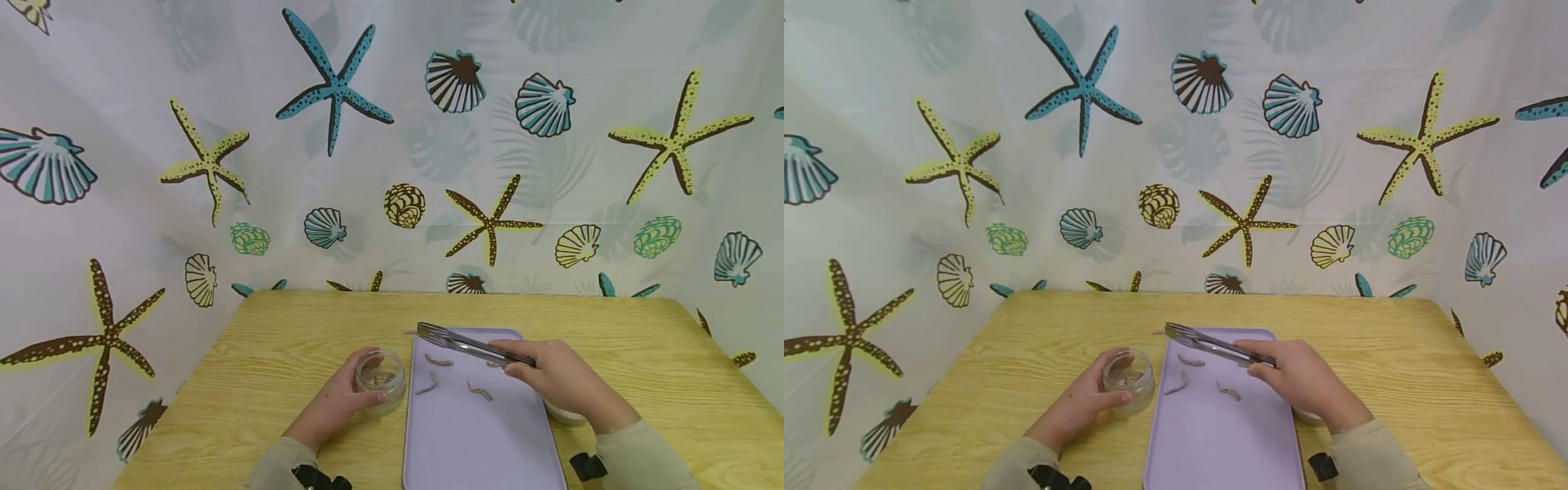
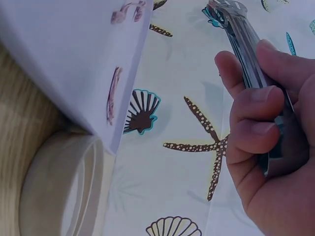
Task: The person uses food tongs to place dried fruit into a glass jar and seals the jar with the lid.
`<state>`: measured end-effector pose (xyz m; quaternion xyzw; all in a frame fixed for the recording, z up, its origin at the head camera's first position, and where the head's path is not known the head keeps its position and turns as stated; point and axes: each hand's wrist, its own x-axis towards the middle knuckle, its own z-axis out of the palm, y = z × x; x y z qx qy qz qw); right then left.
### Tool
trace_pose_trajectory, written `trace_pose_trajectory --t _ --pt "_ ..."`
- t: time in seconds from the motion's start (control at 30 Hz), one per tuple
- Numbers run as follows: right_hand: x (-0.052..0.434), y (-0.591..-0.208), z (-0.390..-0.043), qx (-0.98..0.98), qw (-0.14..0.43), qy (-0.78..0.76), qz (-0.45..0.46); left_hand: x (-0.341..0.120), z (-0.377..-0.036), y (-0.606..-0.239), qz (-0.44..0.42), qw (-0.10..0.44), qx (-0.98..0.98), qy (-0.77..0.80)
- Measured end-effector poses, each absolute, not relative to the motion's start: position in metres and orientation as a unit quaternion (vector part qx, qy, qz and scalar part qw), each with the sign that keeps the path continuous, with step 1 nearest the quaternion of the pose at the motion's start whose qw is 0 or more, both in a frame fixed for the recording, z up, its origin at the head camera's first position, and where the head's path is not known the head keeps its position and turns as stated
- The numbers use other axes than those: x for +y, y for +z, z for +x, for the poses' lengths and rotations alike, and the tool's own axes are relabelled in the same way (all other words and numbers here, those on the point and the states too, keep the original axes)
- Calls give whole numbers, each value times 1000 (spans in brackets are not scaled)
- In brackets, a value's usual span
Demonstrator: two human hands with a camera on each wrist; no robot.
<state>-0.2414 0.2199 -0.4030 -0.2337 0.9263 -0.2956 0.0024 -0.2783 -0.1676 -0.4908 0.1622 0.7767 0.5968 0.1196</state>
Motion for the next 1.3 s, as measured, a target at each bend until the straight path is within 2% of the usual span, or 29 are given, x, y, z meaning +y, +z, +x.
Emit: trace_pose_trajectory --t 0.4,1.3 --pt "203 -395 -234 920 -12 -291 -262 -168 -277 -490 155 117 779 596" --pt "189 -392 -230 912 14 -297 -283 -167 -279 -492 150 114 782 594"
